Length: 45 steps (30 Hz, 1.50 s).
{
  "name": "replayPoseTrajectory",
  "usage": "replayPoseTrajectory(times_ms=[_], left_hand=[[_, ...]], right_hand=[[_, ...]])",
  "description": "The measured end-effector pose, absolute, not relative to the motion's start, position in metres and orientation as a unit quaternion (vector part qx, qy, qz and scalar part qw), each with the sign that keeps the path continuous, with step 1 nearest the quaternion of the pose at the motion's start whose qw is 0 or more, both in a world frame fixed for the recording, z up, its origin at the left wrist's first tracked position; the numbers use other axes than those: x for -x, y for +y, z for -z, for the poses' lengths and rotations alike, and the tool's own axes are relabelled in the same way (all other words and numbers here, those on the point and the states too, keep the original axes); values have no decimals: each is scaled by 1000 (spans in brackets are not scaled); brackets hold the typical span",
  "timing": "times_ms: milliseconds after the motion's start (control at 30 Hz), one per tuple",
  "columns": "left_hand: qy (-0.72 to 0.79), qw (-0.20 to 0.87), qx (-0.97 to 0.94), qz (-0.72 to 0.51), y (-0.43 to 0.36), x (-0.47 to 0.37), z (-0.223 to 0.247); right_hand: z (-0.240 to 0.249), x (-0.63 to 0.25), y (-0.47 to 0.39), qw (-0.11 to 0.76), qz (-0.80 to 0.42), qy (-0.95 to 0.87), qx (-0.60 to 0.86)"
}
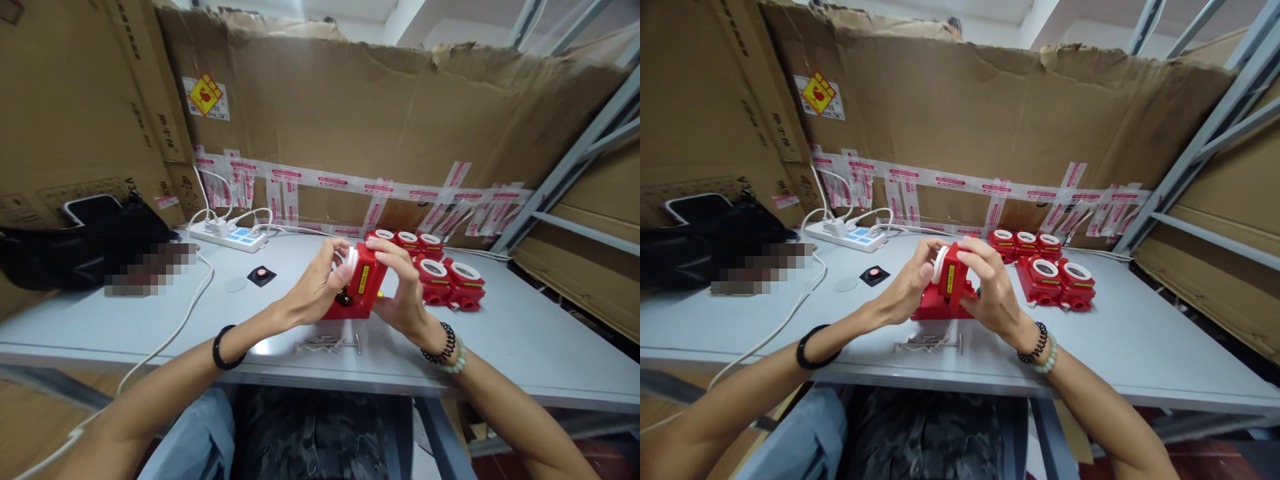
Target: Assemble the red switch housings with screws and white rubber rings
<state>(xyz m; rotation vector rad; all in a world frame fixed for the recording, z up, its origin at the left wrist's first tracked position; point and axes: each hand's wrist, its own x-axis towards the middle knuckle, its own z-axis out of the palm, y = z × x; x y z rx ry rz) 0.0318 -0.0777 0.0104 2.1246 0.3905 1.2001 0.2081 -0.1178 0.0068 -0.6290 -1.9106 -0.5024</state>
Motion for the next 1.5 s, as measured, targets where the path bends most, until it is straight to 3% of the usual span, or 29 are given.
replayPoseTrajectory(times_ms=[167, 367, 500, 733, 933, 1133, 1300, 1500], left_hand=[[90, 259, -833, -481, -77, -27, -15], [12, 188, -860, -474, -74, -18, -27], [-30, 194, -871, -449, -73, -14, -30], [63, 213, -840, -494, -74, -15, -31], [-18, 192, -868, -457, -72, -12, -35], [53, 194, -862, -466, -72, -11, -35], [-21, 150, -900, -409, -72, -8, -39], [78, 160, -867, -465, -72, -10, -36]], right_hand=[[-3, -208, -118, 566, 126, -768, 271], [-12, -206, -129, 581, 44, -735, 347], [-20, -205, -134, 576, -44, -721, 382], [-23, -202, -137, 573, -94, -709, 400], [-24, -206, -133, 584, -152, -697, 388], [-24, -204, -133, 577, -196, -689, 391], [-22, -205, -130, 561, -280, -679, 382], [-22, -206, -130, 565, -278, -670, 394]])
